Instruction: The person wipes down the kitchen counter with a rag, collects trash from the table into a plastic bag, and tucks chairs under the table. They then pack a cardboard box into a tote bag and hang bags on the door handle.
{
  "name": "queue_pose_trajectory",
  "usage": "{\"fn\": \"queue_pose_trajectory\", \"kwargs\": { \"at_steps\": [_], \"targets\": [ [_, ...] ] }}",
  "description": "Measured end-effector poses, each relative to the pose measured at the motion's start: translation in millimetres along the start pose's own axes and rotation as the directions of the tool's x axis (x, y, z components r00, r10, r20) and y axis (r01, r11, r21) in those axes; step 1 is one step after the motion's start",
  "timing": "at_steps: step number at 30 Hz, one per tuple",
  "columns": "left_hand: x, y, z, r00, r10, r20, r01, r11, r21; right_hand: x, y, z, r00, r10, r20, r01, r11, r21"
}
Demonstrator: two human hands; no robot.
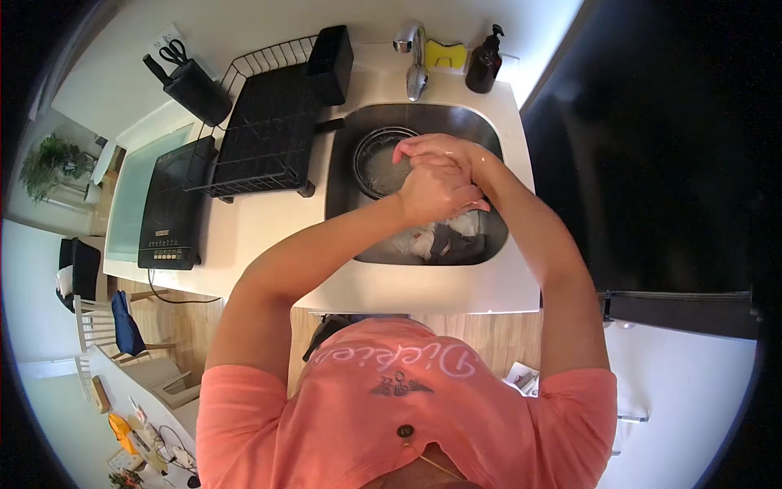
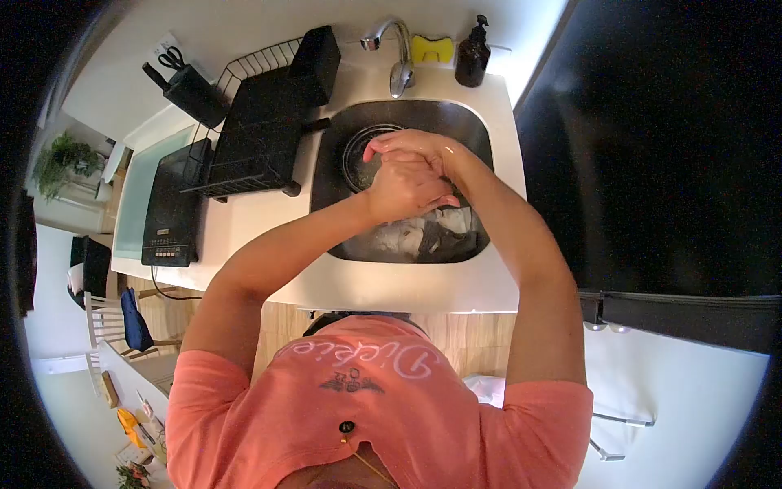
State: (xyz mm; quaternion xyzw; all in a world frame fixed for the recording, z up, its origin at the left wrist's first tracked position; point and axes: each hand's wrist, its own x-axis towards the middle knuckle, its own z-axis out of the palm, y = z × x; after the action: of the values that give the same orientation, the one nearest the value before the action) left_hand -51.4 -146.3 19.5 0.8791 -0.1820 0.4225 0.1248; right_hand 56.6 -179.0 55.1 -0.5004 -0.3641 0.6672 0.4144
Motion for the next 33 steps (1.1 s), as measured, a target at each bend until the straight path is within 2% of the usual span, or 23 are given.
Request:
{"fn": "queue_pose_trajectory", "kwargs": {
  "at_steps": [2, 3, 5, 8, 9, 11, 12, 14, 15, 16, 18, 20, 22, 24, 30, 33],
  "targets": [
    [-6, -2, 5, 0.987, 0.111, 0.115, -0.113, 0.994, 0.012, 25, 16, -17, 0.989, 0.103, 0.107, -0.084, 0.981, -0.173],
    [-9, -3, 8, 0.971, 0.164, 0.172, -0.169, 0.986, 0.016, 29, 18, -17, 0.99, 0.113, 0.08, -0.085, 0.953, -0.291],
    [-15, -2, 15, 0.944, 0.15, 0.295, -0.193, 0.974, 0.121, 36, 21, -14, 0.992, 0.122, 0.025, -0.092, 0.853, -0.514],
    [-24, 0, 23, 0.887, 0.081, 0.454, -0.192, 0.959, 0.206, 45, 26, -13, 0.998, 0.064, -0.013, -0.052, 0.649, -0.759],
    [-29, 0, 27, 0.865, 0.047, 0.499, -0.183, 0.956, 0.229, 53, 37, -17, 1.0, -0.007, 0.028, 0.027, 0.581, -0.813],
    [-51, -4, 48, 0.868, 0.086, 0.489, -0.223, 0.948, 0.229, 73, 58, -25, 0.978, -0.14, 0.152, 0.197, 0.41, -0.89],
    [-62, -10, 55, 0.868, 0.093, 0.488, -0.24, 0.939, 0.248, 69, 55, -11, 0.977, -0.164, 0.139, 0.18, 0.273, -0.945],
    [-77, -5, 57, 0.795, 0.041, 0.605, -0.214, 0.953, 0.216, 88, 84, -14, 0.975, -0.195, 0.107, 0.153, 0.238, -0.959],
    [-98, -8, 76, 0.82, 0.01, 0.572, -0.174, 0.957, 0.232, 87, 91, -5, 0.965, -0.248, 0.084, 0.144, 0.234, -0.962],
    [-115, -12, 92, 0.844, -0.017, 0.536, -0.135, 0.96, 0.244, 91, 97, 3, 0.979, -0.204, -0.01, 0.035, 0.216, -0.976],
    [-121, -3, 95, 0.945, 0.012, 0.327, -0.163, 0.884, 0.438, 95, 110, 19, 0.958, -0.255, -0.129, -0.059, 0.262, -0.963],
    [-136, -1, 110, 0.981, -0.176, 0.08, 0.158, 0.968, 0.195, 115, 137, 15, 0.974, -0.187, -0.126, -0.071, 0.276, -0.958],
    [-168, 2, 125, 0.93, -0.355, 0.092, 0.35, 0.934, 0.07, 114, 140, 37, 0.968, -0.147, -0.202, -0.154, 0.286, -0.946],
    [-185, 3, 128, 0.882, -0.45, 0.14, 0.444, 0.893, 0.073, 110, 143, 55, 0.962, -0.116, -0.247, -0.207, 0.278, -0.938],
    [-191, 7, 109, 0.817, -0.517, 0.256, 0.485, 0.855, 0.182, 105, 134, 93, 0.939, -0.118, -0.322, -0.284, 0.26, -0.923],
    [-187, 11, 98, 0.79, -0.501, 0.354, 0.433, 0.864, 0.257, 113, 137, 101, 0.917, -0.141, -0.374, -0.337, 0.232, -0.913]
  ]
}}
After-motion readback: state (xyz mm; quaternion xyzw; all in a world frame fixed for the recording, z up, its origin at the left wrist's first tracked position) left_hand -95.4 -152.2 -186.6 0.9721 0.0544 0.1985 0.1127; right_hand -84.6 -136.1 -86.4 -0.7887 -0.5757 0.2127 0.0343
